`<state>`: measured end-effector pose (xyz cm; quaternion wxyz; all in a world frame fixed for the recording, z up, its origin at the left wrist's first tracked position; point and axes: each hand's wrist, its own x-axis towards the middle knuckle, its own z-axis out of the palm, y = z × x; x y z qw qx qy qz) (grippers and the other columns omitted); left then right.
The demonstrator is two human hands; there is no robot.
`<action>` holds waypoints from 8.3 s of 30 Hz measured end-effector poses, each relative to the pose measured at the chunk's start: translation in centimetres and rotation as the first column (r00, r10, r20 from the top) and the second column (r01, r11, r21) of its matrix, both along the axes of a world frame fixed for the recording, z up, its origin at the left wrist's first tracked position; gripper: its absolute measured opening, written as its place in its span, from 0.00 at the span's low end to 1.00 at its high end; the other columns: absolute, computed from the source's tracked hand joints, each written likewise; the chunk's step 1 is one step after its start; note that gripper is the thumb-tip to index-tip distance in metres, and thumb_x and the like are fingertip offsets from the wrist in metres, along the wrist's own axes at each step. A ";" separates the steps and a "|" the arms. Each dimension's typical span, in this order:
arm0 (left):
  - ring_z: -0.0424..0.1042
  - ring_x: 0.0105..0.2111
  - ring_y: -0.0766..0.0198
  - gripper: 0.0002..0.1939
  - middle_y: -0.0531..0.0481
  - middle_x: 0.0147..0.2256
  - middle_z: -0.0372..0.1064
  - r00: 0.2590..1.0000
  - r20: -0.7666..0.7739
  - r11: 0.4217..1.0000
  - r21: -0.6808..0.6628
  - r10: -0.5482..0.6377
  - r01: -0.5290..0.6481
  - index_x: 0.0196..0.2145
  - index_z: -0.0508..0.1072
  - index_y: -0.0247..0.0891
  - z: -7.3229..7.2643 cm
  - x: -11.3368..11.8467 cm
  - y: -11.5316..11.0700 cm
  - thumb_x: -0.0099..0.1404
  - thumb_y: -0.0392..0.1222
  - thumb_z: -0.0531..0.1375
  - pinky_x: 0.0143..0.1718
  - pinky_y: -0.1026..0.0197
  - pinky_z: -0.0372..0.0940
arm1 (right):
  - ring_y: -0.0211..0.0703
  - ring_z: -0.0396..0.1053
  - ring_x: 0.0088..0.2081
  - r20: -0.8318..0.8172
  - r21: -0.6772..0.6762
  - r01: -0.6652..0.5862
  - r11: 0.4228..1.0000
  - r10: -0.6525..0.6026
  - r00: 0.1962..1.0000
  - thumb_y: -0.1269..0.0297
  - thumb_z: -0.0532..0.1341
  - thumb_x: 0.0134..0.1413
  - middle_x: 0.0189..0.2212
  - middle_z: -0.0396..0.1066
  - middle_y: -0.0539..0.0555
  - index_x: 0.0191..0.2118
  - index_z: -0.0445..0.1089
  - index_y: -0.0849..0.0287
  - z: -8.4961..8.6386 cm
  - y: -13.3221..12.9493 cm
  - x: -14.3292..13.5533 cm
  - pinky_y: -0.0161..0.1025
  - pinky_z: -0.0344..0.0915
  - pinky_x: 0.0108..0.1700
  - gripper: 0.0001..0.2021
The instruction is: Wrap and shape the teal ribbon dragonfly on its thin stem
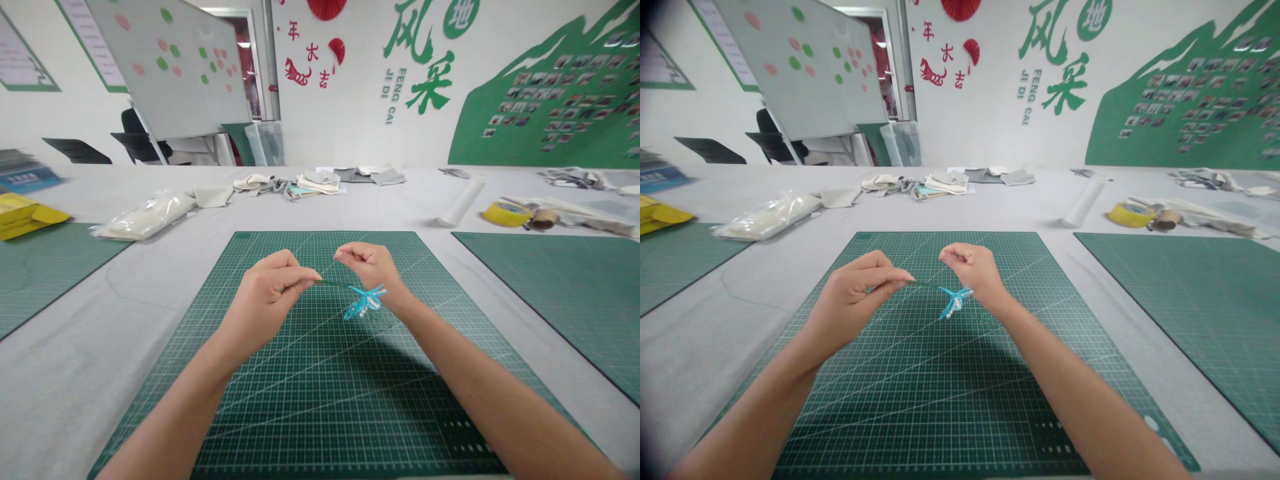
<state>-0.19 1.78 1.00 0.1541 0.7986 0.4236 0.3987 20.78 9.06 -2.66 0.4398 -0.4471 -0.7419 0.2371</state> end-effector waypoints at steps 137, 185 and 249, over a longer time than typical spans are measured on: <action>0.66 0.33 0.62 0.12 0.50 0.30 0.67 0.928 -0.186 0.935 0.215 0.324 -0.284 0.41 0.78 0.39 -1.4 -0.1 0.8 0.69 0.39 0.54 0.35 0.58 0.61 | 0.35 0.67 0.23 0.197 0.518 -0.127 0.846 0.026 0.980 0.70 0.56 0.62 0.21 0.72 0.49 0.36 0.74 0.58 3.7 -7.5 -1.3 0.33 0.63 0.28 0.09; 0.66 0.30 0.67 0.08 0.54 0.29 0.67 0.981 0.157 0.989 -0.115 0.112 -0.095 0.36 0.79 0.42 -0.5 -0.2 0.9 0.65 0.38 0.59 0.33 0.62 0.59 | 0.38 0.65 0.27 -0.007 -0.077 -0.067 0.995 0.067 0.998 0.63 0.60 0.54 0.24 0.71 0.50 0.28 0.74 0.59 -0.9 -1.6 -1.1 0.35 0.59 0.31 0.09; 0.66 0.33 0.63 0.13 0.50 0.31 0.68 0.942 -0.331 0.982 0.154 -0.052 0.109 0.39 0.78 0.41 -1.2 0.5 0.3 0.69 0.35 0.53 0.35 0.58 0.57 | 0.35 0.67 0.27 0.061 0.305 0.030 0.952 -0.051 0.997 0.65 0.57 0.62 0.26 0.74 0.48 0.33 0.74 0.57 2.7 -3.7 0.6 0.34 0.62 0.32 0.09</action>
